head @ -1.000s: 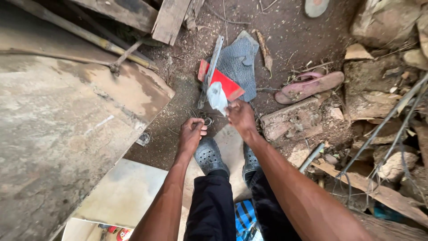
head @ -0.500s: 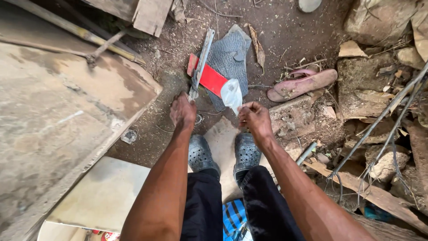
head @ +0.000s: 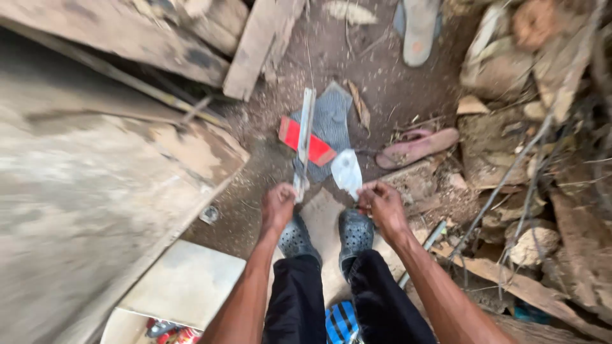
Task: Picking up trash and sweeping an outdoor area.
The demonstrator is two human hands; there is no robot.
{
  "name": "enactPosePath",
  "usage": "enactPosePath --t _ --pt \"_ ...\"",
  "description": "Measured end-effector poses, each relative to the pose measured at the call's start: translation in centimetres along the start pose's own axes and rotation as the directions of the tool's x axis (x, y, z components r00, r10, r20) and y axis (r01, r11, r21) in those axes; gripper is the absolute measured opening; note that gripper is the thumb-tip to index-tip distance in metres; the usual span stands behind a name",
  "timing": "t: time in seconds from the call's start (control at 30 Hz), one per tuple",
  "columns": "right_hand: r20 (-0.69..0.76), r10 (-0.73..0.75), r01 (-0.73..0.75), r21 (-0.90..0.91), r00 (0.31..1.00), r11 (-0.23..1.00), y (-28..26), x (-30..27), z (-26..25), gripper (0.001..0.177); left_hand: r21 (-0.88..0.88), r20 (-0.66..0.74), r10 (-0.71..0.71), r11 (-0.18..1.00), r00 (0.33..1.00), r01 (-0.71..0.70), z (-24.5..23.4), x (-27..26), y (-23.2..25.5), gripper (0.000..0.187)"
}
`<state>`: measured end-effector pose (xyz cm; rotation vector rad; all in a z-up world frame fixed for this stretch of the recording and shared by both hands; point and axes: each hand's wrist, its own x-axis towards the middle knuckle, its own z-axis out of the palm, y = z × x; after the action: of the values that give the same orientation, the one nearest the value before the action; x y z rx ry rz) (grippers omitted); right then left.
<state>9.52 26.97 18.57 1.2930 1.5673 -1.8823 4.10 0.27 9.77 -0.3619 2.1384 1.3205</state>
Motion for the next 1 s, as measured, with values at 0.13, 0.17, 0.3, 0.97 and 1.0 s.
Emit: enactPosePath --t 0.13,0.17,0.3,0.97,1.0 --pt "-0.032 0.034 -0.034 -0.005 0.999 0.999 -5.4 -7.9 -2.4 0.009 -0.222 0.122 -0.066 0.971 0.990 0.092 -3.1 -9.3 9.3 0.007" --pt "-0.023 0.010 -0.009 0.030 1.000 0.999 -6.5 -9.5 -3.4 0.010 -0.348 0.196 -0.076 0.927 0.978 0.141 -3.8 -11.6 11.8 0.005" --pt "-0.037 0.000 0.003 0.094 0.999 0.996 -14.0 -18.2 -5.9 0.018 -0.545 0.266 -0.126 0.798 0.956 0.257 -5.4 -19.8 19.1 0.012" --pt "0.210 -0.163 0.177 -0.050 0.964 0.983 -32.6 -51.0 -1.9 0.008 -0.652 0.141 0.207 0.755 0.968 -0.067 -17.8 -44.5 26.0 0.018" --pt "0.242 -0.133 0.139 -0.007 0.961 0.990 -32.1 -51.7 -1.0 0.006 -0.657 0.125 0.213 0.750 0.969 -0.079 -18.5 -45.2 24.9 0.019"
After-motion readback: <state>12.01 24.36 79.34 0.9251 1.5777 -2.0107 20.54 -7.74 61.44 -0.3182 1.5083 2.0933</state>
